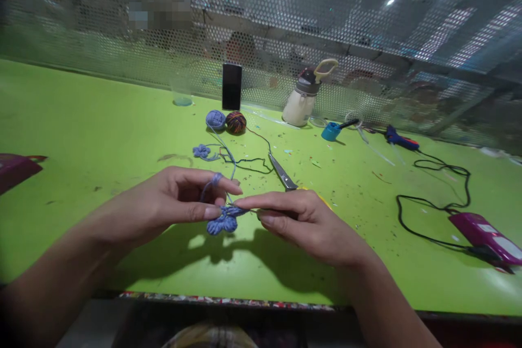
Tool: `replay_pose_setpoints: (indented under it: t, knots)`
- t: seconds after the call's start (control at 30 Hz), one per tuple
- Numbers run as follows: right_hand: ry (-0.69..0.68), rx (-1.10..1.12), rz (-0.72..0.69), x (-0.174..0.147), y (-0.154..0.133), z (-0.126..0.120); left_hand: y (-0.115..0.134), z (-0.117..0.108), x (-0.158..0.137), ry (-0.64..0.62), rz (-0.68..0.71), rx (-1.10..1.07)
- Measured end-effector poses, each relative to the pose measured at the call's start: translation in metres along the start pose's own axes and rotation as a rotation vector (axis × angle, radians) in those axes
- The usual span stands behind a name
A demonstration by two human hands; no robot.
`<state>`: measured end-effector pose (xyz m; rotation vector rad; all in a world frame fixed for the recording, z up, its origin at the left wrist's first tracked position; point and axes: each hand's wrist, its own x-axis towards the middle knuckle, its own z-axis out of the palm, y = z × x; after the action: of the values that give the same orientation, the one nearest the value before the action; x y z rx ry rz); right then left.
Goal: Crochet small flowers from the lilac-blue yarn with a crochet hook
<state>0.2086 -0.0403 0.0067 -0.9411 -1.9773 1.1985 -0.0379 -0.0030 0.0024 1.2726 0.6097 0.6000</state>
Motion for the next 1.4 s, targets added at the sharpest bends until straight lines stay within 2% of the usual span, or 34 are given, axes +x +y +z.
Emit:
replay_pose_setpoints:
  t: [0.2,0.47,0.73,0.9,1.13,1.27,1.4]
  knots:
    - [-0.045,-0.072,-0.057,0.0,0.0,-0.002,0.0,0.0,0.0,-0.001,-0.007,0.035]
    - [-0.031,-0.151,-0.052,0.0,-0.001,-0.002,0.0,0.0,0.0,-0.025,-0.006,0.034]
    - [-0.098,-0.336,-0.122,-0.001,-0.002,-0.005,0.0,0.0,-0.001,-0.013,-0.027,0.034]
    - [-0.126,-0.37,-0.153,-0.002,-0.005,-0.004,0.0,-0.001,-0.002,-0.016,-0.022,0.064]
    - [-0.123,-0.469,-0.146,-0.006,-0.007,-0.001,-0.002,0.003,-0.003,0.004,-0.019,0.08]
    - [-0.097,-0.59,-0.143,-0.007,-0.012,0.004,-0.002,0.006,-0.003,0.044,0.0,0.195]
    - [-0.073,-0.723,-0.124,-0.006,-0.018,0.01,0.001,0.009,-0.004,0.13,0.1,0.46]
